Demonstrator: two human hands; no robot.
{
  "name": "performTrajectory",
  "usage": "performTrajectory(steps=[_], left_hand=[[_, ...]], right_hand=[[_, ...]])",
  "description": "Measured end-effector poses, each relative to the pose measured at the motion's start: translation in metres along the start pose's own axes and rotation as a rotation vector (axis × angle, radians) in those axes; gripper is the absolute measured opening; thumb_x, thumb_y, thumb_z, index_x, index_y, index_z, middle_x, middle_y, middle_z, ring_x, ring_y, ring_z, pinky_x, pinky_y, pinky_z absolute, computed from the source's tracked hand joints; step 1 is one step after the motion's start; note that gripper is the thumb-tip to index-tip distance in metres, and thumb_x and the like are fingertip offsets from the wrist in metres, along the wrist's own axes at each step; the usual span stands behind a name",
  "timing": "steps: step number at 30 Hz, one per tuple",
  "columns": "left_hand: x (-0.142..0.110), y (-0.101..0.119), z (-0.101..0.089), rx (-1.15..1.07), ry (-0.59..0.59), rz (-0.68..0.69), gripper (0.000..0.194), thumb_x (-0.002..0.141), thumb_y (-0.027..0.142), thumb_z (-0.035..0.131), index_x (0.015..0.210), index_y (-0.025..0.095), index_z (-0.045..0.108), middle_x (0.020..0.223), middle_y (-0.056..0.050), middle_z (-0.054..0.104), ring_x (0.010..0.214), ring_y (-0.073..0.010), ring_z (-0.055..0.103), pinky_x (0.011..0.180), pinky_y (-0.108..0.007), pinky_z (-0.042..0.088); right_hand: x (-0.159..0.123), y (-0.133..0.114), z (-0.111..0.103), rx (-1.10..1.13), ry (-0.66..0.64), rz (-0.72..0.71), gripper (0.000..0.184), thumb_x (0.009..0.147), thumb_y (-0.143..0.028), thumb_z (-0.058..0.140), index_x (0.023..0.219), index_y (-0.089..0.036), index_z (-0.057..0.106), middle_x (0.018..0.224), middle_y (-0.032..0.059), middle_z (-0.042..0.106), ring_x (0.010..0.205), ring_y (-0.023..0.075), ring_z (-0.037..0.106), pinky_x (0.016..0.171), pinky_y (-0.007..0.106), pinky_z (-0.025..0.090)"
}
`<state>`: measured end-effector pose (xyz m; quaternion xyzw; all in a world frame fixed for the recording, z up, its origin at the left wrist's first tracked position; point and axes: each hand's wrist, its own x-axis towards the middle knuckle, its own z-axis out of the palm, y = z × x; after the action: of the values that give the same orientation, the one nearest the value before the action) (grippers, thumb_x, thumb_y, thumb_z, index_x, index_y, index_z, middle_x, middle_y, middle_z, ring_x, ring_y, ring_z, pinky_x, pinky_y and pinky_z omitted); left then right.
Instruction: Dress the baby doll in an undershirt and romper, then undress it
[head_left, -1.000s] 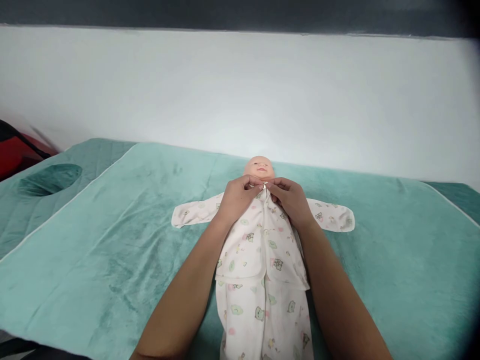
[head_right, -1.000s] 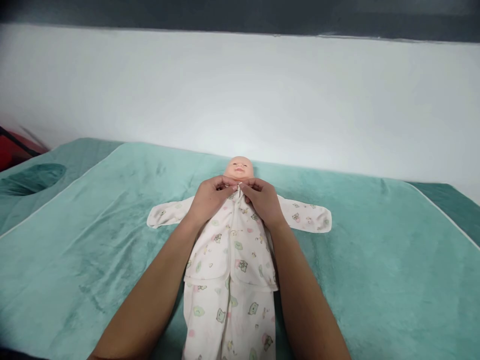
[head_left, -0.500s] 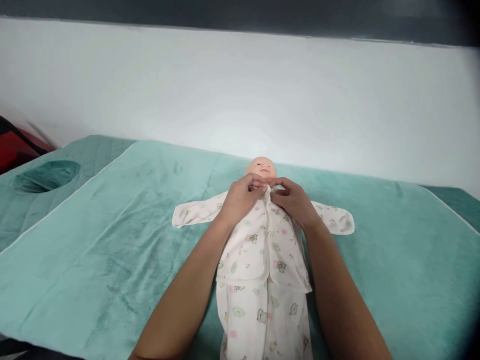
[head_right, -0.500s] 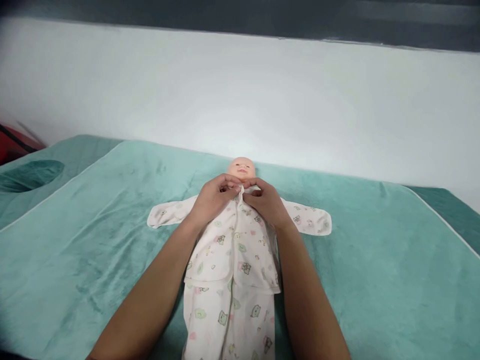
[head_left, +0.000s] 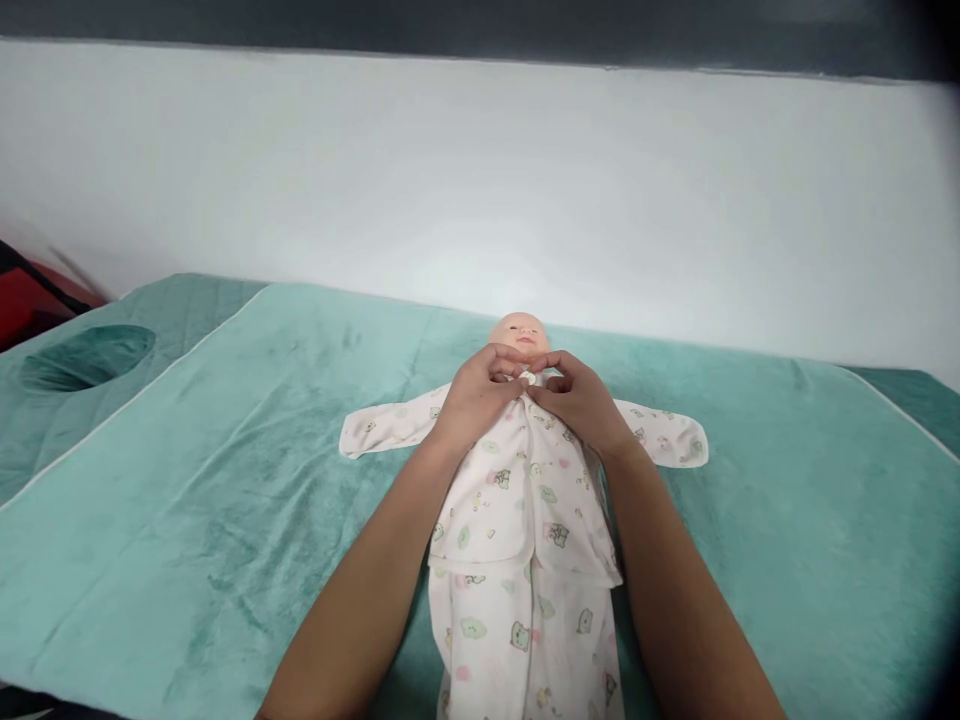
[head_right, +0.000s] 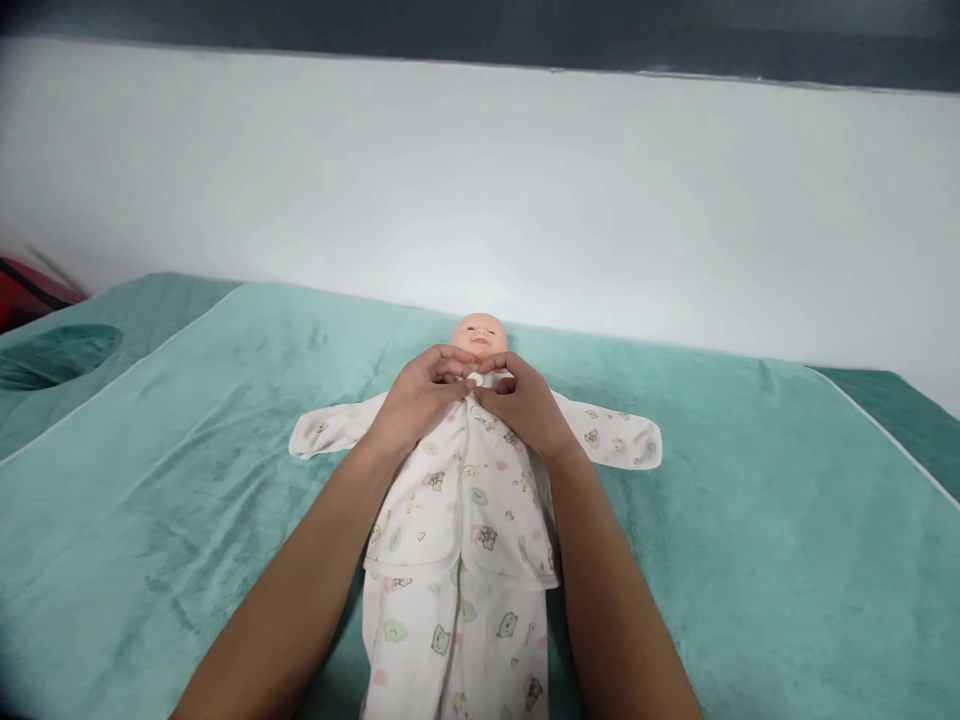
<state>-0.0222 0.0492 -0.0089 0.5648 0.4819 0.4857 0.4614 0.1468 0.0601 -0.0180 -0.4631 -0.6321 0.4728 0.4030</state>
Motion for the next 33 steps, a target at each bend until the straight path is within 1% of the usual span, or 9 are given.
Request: performTrajectory(steps=[5, 10, 15, 18, 21, 24, 28, 30, 33], left_hand=[[-0.001, 0.002, -0.006, -0.169, -0.089, -0.028, 0.032, 0.075, 0.024, 0.072, 0.105, 0.019, 0.062, 0.091, -0.002, 0.066, 0.068, -0.0085, 0.053, 0.064, -0.021, 0.042], [0.002, -0.001, -0.003, 0.144, -0.015, 0.068, 0.024, 0.084, 0.021, 0.061, 0.107, 0.021, 0.067, 0.104, -0.003, 0.065, 0.078, -0.0109, 0.057, 0.073, -0.024, 0.045], [0.002, -0.002, 0.003, 0.425, 0.02, 0.258, 0.023, 0.094, 0.03, 0.051, 0.103, 0.021, 0.071, 0.109, -0.005, 0.064, 0.101, -0.0166, 0.059, 0.092, -0.03, 0.046], [-0.004, -0.003, 0.006, 0.548, 0.047, 0.318, 0.035, 0.099, 0.039, 0.042, 0.1, 0.02, 0.071, 0.106, -0.007, 0.064, 0.105, -0.0189, 0.059, 0.096, -0.033, 0.045], [-0.019, -0.008, 0.003, 0.663, 0.028, 0.36, 0.039, 0.101, 0.041, 0.038, 0.118, 0.022, 0.067, 0.123, -0.007, 0.062, 0.119, -0.021, 0.053, 0.106, -0.038, 0.039], [-0.052, -0.019, -0.003, 0.655, 0.003, 0.322, 0.045, 0.101, 0.042, 0.037, 0.142, 0.026, 0.048, 0.149, -0.006, 0.046, 0.138, -0.0216, 0.039, 0.118, -0.043, 0.028], [-0.124, -0.039, -0.011, 0.515, -0.058, 0.275, 0.053, 0.101, 0.041, 0.037, 0.153, 0.032, 0.029, 0.166, 0.0, 0.013, 0.153, -0.0192, 0.009, 0.125, -0.043, 0.012], [-0.168, -0.046, -0.01, 0.482, -0.073, 0.205, 0.054, 0.101, 0.041, 0.037, 0.154, 0.035, 0.025, 0.167, 0.002, 0.004, 0.154, -0.0195, 0.005, 0.125, -0.043, 0.011], [-0.237, -0.048, 0.001, 0.477, -0.03, 0.096, 0.052, 0.101, 0.039, 0.039, 0.152, 0.038, 0.029, 0.167, 0.003, 0.004, 0.153, -0.0211, 0.009, 0.124, -0.044, 0.017]], right_hand=[[0.0, 0.004, -0.001, 0.092, -0.028, -0.023, 0.027, 0.078, -0.034, 0.069, 0.102, -0.024, 0.063, 0.059, -0.0088, 0.039, 0.053, 0.0087, 0.032, 0.05, 0.022, 0.025], [0.001, 0.005, 0.0, 0.165, -0.044, -0.044, 0.022, 0.08, -0.027, 0.064, 0.101, -0.024, 0.062, 0.059, -0.0092, 0.04, 0.051, 0.0078, 0.03, 0.049, 0.021, 0.023], [0.002, 0.008, 0.007, 0.187, 0.171, -0.082, 0.015, 0.08, -0.027, 0.062, 0.094, -0.022, 0.059, 0.068, -0.0066, 0.053, 0.052, 0.0079, 0.041, 0.049, 0.022, 0.03], [-0.009, 0.006, 0.015, 0.031, 0.321, -0.161, 0.014, 0.085, -0.032, 0.058, 0.096, -0.023, 0.059, 0.068, -0.0051, 0.055, 0.055, 0.0107, 0.047, 0.052, 0.024, 0.037], [-0.033, 0.002, 0.024, -0.195, 0.339, -0.403, 0.016, 0.089, -0.03, 0.054, 0.101, -0.023, 0.062, 0.099, 0.0041, 0.066, 0.09, 0.0179, 0.062, 0.077, 0.032, 0.05], [-0.069, 0.004, 0.032, -0.398, 0.225, -0.55, 0.034, 0.093, -0.028, 0.052, 0.126, -0.023, 0.057, 0.139, 0.0094, 0.055, 0.134, 0.0242, 0.045, 0.111, 0.046, 0.036], [-0.139, 0.019, 0.037, -0.569, 0.027, -0.494, 0.059, 0.097, -0.032, 0.049, 0.153, -0.026, 0.03, 0.162, 0.0062, 0.028, 0.152, 0.0268, 0.015, 0.122, 0.056, 0.016], [-0.181, 0.027, 0.036, -0.564, -0.05, -0.456, 0.061, 0.1, -0.032, 0.045, 0.156, -0.029, 0.022, 0.164, 0.0034, 0.02, 0.153, 0.0257, 0.008, 0.122, 0.054, 0.019], [-0.246, 0.037, 0.034, -0.496, -0.076, -0.365, 0.057, 0.1, -0.031, 0.046, 0.154, -0.033, 0.028, 0.163, 0.002, 0.024, 0.152, 0.0248, 0.016, 0.119, 0.049, 0.03]])
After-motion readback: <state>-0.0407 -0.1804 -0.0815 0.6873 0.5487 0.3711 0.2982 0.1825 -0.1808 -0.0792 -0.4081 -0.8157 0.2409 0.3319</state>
